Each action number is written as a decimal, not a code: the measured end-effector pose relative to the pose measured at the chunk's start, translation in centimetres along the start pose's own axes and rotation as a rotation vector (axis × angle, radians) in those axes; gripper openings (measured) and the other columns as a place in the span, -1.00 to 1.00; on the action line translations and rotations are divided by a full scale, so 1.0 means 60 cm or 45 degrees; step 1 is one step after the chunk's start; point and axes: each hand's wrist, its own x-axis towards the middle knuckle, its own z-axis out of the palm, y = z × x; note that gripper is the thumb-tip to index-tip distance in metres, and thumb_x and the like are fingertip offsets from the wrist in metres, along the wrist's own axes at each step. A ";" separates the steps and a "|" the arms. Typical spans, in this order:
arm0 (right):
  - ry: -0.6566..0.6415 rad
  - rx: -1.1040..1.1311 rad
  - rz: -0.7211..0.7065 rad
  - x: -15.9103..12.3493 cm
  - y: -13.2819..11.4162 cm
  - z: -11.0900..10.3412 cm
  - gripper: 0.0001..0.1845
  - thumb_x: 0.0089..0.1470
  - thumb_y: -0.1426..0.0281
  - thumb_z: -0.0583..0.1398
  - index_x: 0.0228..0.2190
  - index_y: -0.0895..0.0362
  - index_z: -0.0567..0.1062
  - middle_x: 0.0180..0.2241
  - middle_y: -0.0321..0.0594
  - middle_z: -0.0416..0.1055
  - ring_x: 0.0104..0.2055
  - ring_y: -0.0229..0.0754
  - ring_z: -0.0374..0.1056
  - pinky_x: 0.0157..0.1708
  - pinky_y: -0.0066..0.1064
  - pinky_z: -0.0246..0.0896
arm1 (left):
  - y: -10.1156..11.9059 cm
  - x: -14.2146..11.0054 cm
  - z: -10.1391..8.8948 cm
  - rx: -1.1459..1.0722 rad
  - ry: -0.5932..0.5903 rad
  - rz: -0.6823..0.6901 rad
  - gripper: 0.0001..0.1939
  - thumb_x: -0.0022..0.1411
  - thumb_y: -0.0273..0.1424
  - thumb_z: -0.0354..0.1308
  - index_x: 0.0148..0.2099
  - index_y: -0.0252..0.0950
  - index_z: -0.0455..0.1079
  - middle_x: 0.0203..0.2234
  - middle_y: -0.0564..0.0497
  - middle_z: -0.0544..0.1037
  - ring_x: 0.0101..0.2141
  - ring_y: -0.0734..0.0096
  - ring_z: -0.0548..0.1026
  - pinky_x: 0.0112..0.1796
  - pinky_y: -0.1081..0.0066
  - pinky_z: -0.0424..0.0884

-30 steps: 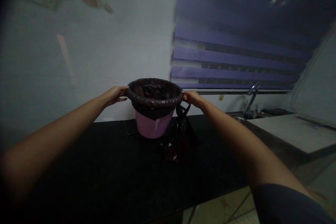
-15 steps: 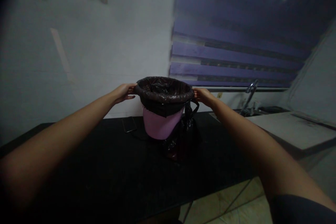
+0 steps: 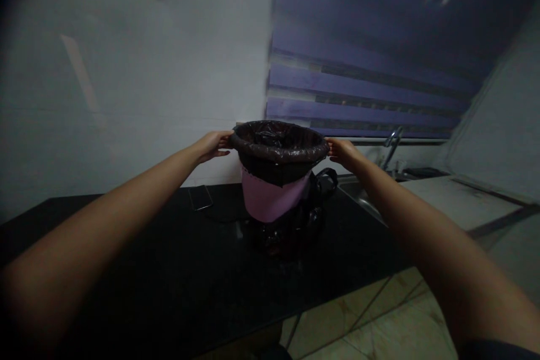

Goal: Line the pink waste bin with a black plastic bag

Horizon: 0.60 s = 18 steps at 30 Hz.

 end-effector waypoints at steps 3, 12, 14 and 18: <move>0.043 0.039 -0.023 -0.001 0.001 -0.025 -0.87 -0.04 0.34 0.17 -0.38 0.11 0.39 -0.49 -0.27 0.31 -0.46 -0.30 0.19 -0.41 -0.47 0.07 | 0.006 -0.002 0.020 -0.006 -0.028 0.007 -0.70 0.36 -0.25 0.16 0.08 -0.26 0.42 0.02 -0.12 0.50 -0.11 0.23 0.53 -0.13 0.14 0.51; 0.084 0.170 -0.084 -0.021 -0.006 -0.066 -0.90 0.08 0.35 0.13 -0.40 0.12 0.40 -0.48 -0.25 0.32 -0.45 -0.31 0.22 -0.38 -0.49 0.14 | 0.033 -0.017 0.063 -0.008 -0.048 0.055 -0.69 0.35 -0.25 0.18 0.05 -0.29 0.43 -0.02 -0.11 0.52 -0.12 0.22 0.53 -0.14 0.14 0.51; 0.096 0.167 -0.102 -0.023 -0.006 -0.068 -0.90 0.07 0.35 0.14 -0.41 0.12 0.40 -0.48 -0.26 0.33 -0.45 -0.31 0.22 -0.36 -0.48 0.15 | 0.036 -0.018 0.068 -0.007 -0.046 0.063 -0.69 0.35 -0.25 0.18 0.06 -0.29 0.43 -0.01 -0.12 0.51 -0.12 0.21 0.53 -0.13 0.13 0.50; 0.117 0.102 -0.118 -0.016 -0.001 -0.076 -0.85 0.03 0.29 0.16 -0.43 0.12 0.36 -0.47 -0.26 0.33 -0.44 -0.30 0.21 -0.34 -0.47 0.15 | 0.037 -0.014 0.078 -0.003 -0.045 0.059 -0.69 0.35 -0.26 0.18 0.08 -0.27 0.42 0.02 -0.13 0.50 -0.10 0.20 0.52 -0.12 0.12 0.50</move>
